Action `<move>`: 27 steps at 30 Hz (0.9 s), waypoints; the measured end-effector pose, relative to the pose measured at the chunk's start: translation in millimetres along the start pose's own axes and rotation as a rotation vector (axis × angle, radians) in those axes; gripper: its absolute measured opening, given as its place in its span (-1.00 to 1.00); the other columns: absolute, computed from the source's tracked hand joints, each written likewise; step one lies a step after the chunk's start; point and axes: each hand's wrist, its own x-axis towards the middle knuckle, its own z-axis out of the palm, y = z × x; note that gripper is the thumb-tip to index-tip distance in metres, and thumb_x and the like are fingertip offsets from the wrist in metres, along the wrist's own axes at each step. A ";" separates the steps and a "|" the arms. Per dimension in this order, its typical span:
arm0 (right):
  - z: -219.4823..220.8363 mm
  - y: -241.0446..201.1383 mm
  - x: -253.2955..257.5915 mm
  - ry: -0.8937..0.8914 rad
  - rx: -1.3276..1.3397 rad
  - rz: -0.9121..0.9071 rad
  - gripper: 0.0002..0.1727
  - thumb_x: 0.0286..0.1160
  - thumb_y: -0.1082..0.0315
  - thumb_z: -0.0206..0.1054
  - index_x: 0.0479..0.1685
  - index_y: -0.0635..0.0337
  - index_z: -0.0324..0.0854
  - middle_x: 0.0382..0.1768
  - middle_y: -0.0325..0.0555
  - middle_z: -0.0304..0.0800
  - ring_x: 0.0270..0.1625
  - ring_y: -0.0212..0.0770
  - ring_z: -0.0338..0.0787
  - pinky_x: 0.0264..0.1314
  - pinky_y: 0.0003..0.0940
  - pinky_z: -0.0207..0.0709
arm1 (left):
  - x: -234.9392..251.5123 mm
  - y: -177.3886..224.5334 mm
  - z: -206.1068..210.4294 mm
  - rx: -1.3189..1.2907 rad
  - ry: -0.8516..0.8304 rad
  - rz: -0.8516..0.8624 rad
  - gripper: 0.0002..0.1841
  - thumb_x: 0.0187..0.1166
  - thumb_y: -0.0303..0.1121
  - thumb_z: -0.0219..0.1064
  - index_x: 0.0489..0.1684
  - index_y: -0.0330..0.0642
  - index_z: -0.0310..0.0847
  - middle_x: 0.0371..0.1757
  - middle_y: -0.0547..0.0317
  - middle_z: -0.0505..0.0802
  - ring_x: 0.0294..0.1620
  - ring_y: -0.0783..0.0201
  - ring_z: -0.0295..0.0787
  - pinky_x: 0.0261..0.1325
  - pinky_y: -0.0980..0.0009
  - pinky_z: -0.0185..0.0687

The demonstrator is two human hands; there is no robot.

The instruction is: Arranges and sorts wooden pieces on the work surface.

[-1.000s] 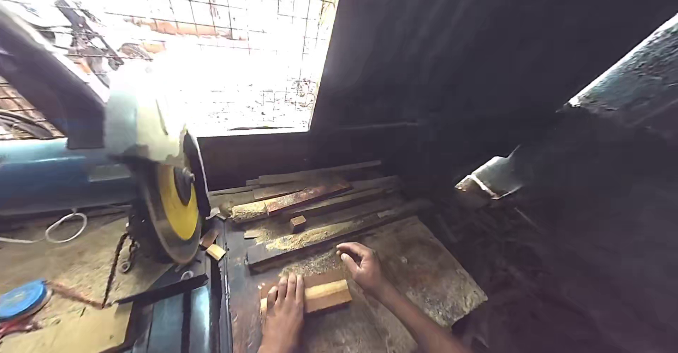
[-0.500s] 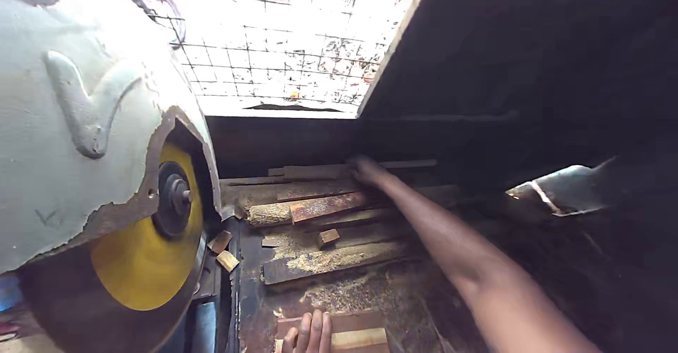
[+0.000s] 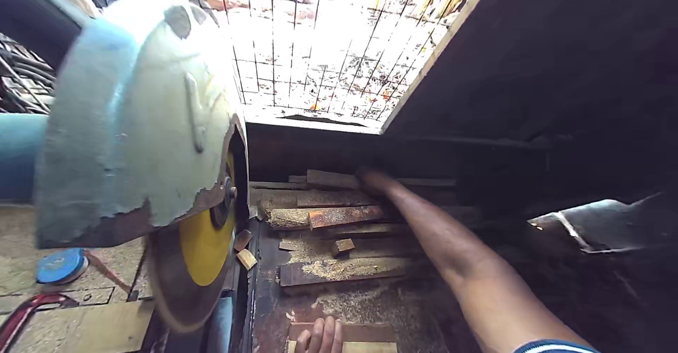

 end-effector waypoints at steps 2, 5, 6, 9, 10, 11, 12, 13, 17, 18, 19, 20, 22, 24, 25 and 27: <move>-24.4 -3.9 -23.2 0.073 0.002 0.071 -0.55 0.40 0.12 0.49 0.25 0.08 0.69 0.27 0.10 0.74 0.25 0.19 0.77 0.21 0.37 0.65 | 0.2 -1.0 -1.4 -0.017 -0.007 -0.001 -0.45 0.53 -0.32 0.29 0.59 0.20 0.56 0.51 0.33 0.73 0.50 0.23 0.60 0.41 0.19 0.43; -68.8 10.4 -80.5 0.382 -0.017 0.017 -0.73 0.40 0.48 0.42 0.09 0.25 0.73 0.17 0.19 0.77 0.18 0.23 0.81 0.22 0.28 0.68 | -2.1 -0.3 -4.3 -0.073 -0.028 -0.002 -0.42 0.49 -0.36 0.33 0.61 0.15 0.55 0.53 0.24 0.72 0.50 0.17 0.62 0.42 0.13 0.46; -87.2 17.6 -107.3 0.558 -0.006 -0.034 -0.79 0.37 0.61 0.32 -0.06 0.33 0.75 0.05 0.21 0.79 0.12 0.21 0.82 0.22 0.20 0.68 | -2.3 -0.7 -4.2 -0.093 -0.021 -0.002 -0.42 0.48 -0.37 0.34 0.60 0.13 0.56 0.53 0.22 0.72 0.50 0.15 0.63 0.42 0.11 0.48; -144.2 36.6 -191.4 0.876 0.032 0.011 -0.81 0.48 0.65 0.18 -0.17 0.38 0.72 -0.04 0.20 0.82 0.07 0.13 0.85 0.19 0.10 0.72 | -2.4 -0.7 -4.9 -0.128 -0.020 0.009 -0.38 0.45 -0.42 0.36 0.63 0.05 0.53 0.56 0.17 0.70 0.53 0.08 0.62 0.45 0.04 0.47; -154.5 45.0 -216.3 0.878 0.020 0.040 -0.79 0.53 0.62 0.16 -0.12 0.35 0.73 -0.01 0.17 0.83 0.09 0.11 0.85 0.22 0.09 0.71 | -2.9 0.5 -6.4 -0.134 -0.027 0.017 -0.37 0.44 -0.41 0.38 0.64 0.02 0.52 0.57 0.15 0.70 0.54 0.06 0.60 0.46 0.03 0.47; -159.0 53.1 -237.0 0.849 -0.003 0.055 -0.77 0.53 0.62 0.16 -0.07 0.33 0.75 0.02 0.16 0.83 0.11 0.10 0.85 0.24 0.10 0.71 | -3.6 1.2 -8.5 -0.140 -0.047 0.025 -0.35 0.45 -0.39 0.40 0.66 0.00 0.49 0.59 0.13 0.67 0.57 0.04 0.58 0.48 0.01 0.45; -157.7 60.5 -251.8 0.808 -0.019 0.052 -0.76 0.51 0.63 0.17 -0.05 0.33 0.76 0.03 0.16 0.83 0.11 0.12 0.85 0.24 0.13 0.71 | -3.9 0.6 -9.5 -0.137 -0.064 0.028 -0.34 0.45 -0.41 0.39 0.68 -0.01 0.46 0.62 0.12 0.65 0.59 0.04 0.56 0.51 -0.01 0.43; -152.6 66.3 -261.4 0.760 -0.032 0.045 -0.76 0.51 0.62 0.19 -0.05 0.31 0.76 0.03 0.15 0.82 0.11 0.11 0.84 0.24 0.14 0.70 | -3.5 -0.4 -9.6 -0.125 -0.072 0.026 -0.32 0.44 -0.42 0.39 0.69 0.00 0.45 0.63 0.13 0.63 0.61 0.05 0.54 0.52 -0.01 0.41; -114.5 69.1 -277.1 0.526 -0.011 0.092 -0.78 0.51 0.57 0.27 -0.05 0.22 0.81 0.08 0.07 0.83 0.20 0.07 0.82 0.31 0.15 0.68 | -5.9 2.8 -0.4 -0.067 0.001 0.017 -0.27 0.31 -0.42 0.48 0.65 0.05 0.50 0.60 0.19 0.65 0.57 0.09 0.57 0.45 0.03 0.49; -103.3 68.9 -273.5 0.480 0.000 0.094 -0.79 0.50 0.56 0.30 -0.05 0.21 0.81 0.08 0.08 0.84 0.19 0.08 0.83 0.31 0.16 0.68 | -5.8 3.2 1.3 -0.054 0.019 0.013 -0.26 0.28 -0.39 0.51 0.64 0.05 0.51 0.59 0.19 0.66 0.56 0.09 0.58 0.44 0.03 0.50; -92.6 68.2 -267.3 0.427 0.012 0.108 -0.80 0.49 0.54 0.33 -0.04 0.19 0.82 0.08 0.07 0.83 0.19 0.07 0.82 0.31 0.17 0.68 | -5.7 3.0 2.6 -0.042 0.035 0.010 -0.25 0.26 -0.35 0.53 0.63 0.04 0.52 0.58 0.20 0.68 0.55 0.09 0.59 0.43 0.03 0.50; -83.1 68.8 -259.1 0.368 0.013 0.138 -0.80 0.49 0.50 0.36 -0.01 0.16 0.82 0.11 0.06 0.83 0.21 0.07 0.82 0.33 0.18 0.67 | -5.5 2.1 2.5 -0.032 0.035 0.008 -0.25 0.27 -0.32 0.54 0.64 0.05 0.50 0.58 0.20 0.67 0.55 0.09 0.59 0.44 0.04 0.49; -68.4 72.9 -244.1 0.269 0.003 0.211 -0.77 0.49 0.44 0.38 0.05 0.11 0.82 0.16 0.07 0.81 0.26 0.09 0.79 0.36 0.18 0.65 | -4.3 1.1 0.7 -0.020 0.041 0.013 -0.24 0.25 -0.29 0.54 0.64 0.07 0.50 0.56 0.21 0.69 0.54 0.11 0.60 0.45 0.06 0.48; -54.7 76.3 -230.5 0.188 -0.005 0.285 -0.75 0.50 0.40 0.38 0.11 0.11 0.80 0.20 0.11 0.79 0.31 0.13 0.77 0.38 0.21 0.62 | -4.1 0.0 -1.6 -0.030 0.041 0.025 -0.19 0.17 -0.24 0.61 0.64 0.06 0.51 0.55 0.19 0.69 0.51 0.12 0.62 0.45 0.08 0.46; -46.3 75.9 -222.4 0.152 -0.002 0.322 -0.73 0.49 0.38 0.39 0.13 0.10 0.80 0.21 0.12 0.79 0.32 0.15 0.76 0.38 0.25 0.61 | -4.1 -0.4 -1.2 -0.040 0.045 0.028 -0.17 0.14 -0.23 0.63 0.63 0.06 0.51 0.55 0.18 0.70 0.50 0.11 0.63 0.44 0.07 0.46; -31.7 62.2 -207.0 0.093 0.026 0.391 -0.68 0.46 0.34 0.40 0.18 0.07 0.79 0.26 0.11 0.78 0.34 0.19 0.75 0.32 0.34 0.61 | -3.7 -1.3 0.7 -0.053 0.060 0.033 -0.17 0.13 -0.18 0.63 0.61 0.05 0.53 0.52 0.15 0.72 0.48 0.09 0.64 0.41 0.06 0.46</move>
